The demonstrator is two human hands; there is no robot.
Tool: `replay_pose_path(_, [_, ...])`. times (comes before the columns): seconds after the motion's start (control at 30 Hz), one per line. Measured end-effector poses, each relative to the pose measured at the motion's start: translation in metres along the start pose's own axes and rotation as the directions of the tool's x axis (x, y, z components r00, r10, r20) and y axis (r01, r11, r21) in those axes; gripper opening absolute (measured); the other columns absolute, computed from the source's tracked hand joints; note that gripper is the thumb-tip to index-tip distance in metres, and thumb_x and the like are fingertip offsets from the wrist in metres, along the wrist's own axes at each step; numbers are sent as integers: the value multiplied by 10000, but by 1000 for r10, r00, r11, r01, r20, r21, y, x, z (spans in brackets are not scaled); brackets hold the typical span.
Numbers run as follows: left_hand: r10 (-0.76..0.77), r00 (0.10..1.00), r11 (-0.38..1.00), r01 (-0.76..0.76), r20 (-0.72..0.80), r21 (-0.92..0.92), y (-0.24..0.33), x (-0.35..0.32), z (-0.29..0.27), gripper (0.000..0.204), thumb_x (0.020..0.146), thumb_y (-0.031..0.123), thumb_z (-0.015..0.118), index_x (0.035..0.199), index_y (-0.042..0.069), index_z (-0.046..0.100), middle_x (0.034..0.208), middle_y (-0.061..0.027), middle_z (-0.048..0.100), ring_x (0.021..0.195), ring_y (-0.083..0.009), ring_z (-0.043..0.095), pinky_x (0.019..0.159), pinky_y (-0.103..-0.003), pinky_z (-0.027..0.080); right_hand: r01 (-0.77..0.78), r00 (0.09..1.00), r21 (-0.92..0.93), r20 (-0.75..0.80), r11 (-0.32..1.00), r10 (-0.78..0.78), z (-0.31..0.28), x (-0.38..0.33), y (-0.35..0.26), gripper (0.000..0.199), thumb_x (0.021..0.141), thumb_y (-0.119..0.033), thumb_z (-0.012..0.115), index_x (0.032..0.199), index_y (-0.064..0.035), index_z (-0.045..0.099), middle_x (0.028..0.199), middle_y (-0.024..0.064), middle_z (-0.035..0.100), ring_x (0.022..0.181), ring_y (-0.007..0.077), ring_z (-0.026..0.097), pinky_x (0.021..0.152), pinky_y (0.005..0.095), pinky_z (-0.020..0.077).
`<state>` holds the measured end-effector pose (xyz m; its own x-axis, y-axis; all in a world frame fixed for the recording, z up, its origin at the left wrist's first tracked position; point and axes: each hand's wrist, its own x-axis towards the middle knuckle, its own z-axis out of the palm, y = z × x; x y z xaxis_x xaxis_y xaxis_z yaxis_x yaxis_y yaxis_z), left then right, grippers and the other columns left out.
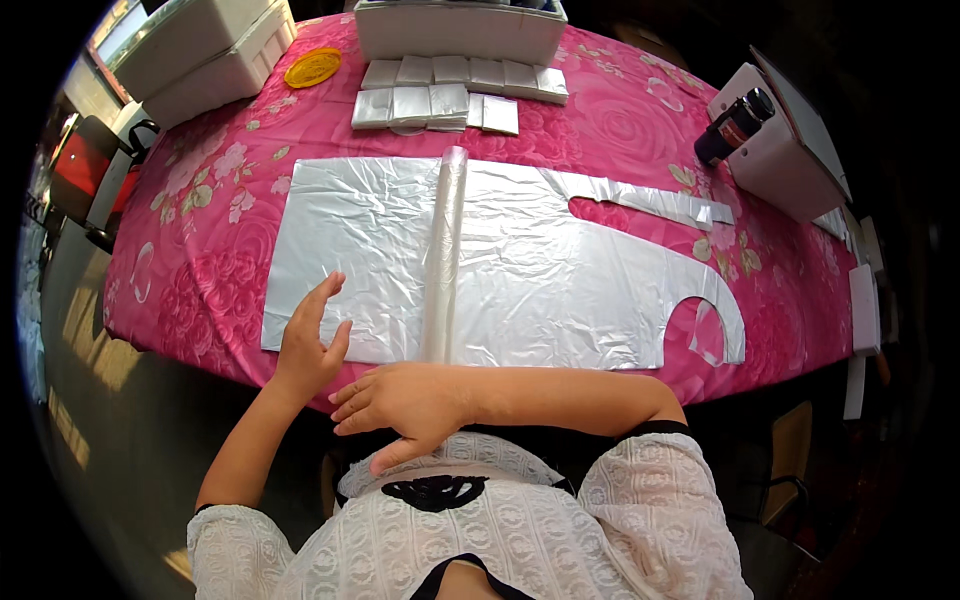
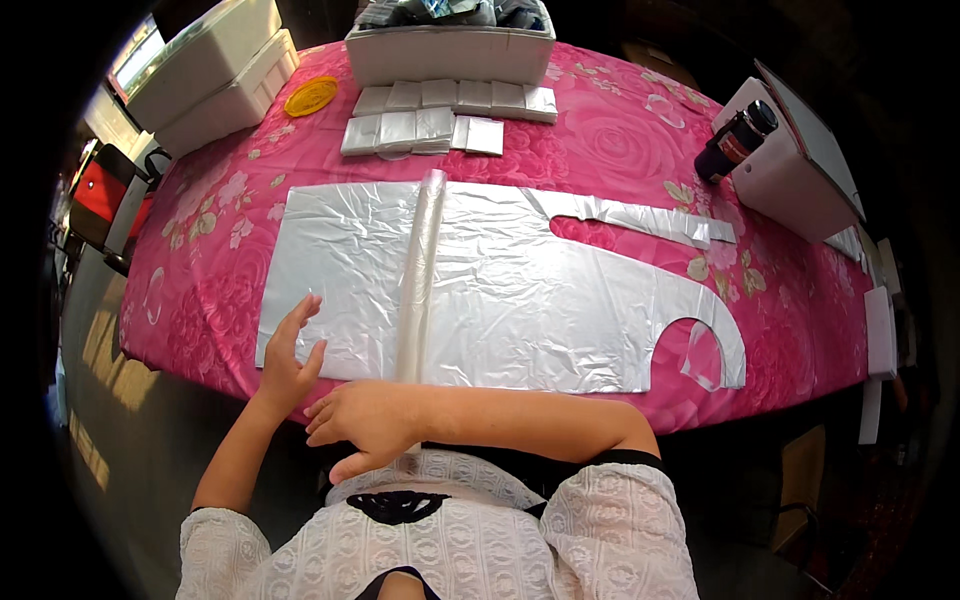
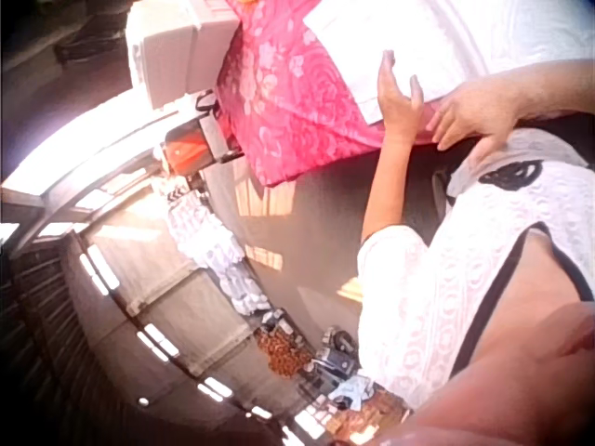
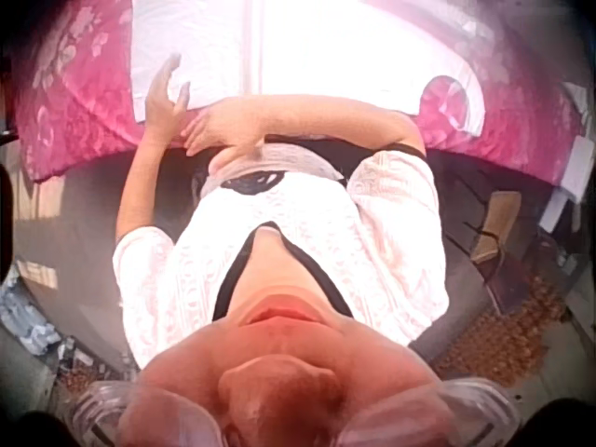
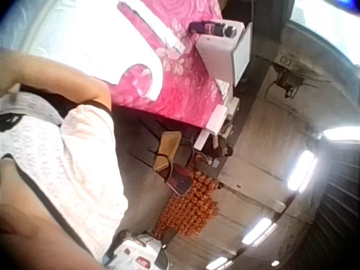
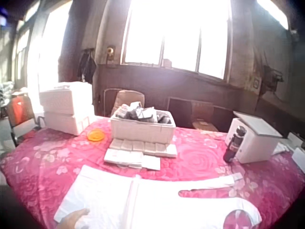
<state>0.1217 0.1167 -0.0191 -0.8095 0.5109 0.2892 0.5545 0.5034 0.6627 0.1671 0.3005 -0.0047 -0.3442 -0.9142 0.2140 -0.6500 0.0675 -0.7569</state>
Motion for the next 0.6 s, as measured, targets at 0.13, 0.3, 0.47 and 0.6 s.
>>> replay_pose_path(0.13, [-259,965,960,261,33,-97,-16,-61,-37,542,749,-17,578,1261,-19,401,1199,-167,524,1033,-269,564,899,-339,425,-137,935,-126,-343,982,87,-23,-11,12,514,836,-342,557,1245,-46,459,1275,158,465,1170,319,443,953,404,374])
replay_pose_path(0.3, [-384,922,885,384,52,-262,-21,-106,-30,514,747,-8,588,1234,-29,425,1176,-170,536,999,-247,583,874,-320,446,-347,929,-509,-303,788,213,-27,-13,83,616,853,-421,486,1337,-70,337,1393,134,319,1303,315,267,1058,452,218])
replay_pose_path(0.47, [-465,885,883,463,20,74,-18,-92,-23,738,746,281,664,1281,-70,298,1097,-190,557,953,-301,578,820,-369,458,-133,989,-574,-131,808,69,-36,37,120,702,849,-568,399,1366,-102,306,1422,109,281,1332,306,215,1087,465,145])
replay_pose_path(0.6, [-667,729,740,623,153,256,-6,-79,-36,880,711,401,690,1290,-85,239,1044,-231,558,940,-351,569,796,-407,458,-90,992,-556,-128,826,22,-31,93,133,640,846,-517,430,1295,-61,412,1339,117,402,1280,308,313,1071,467,189])
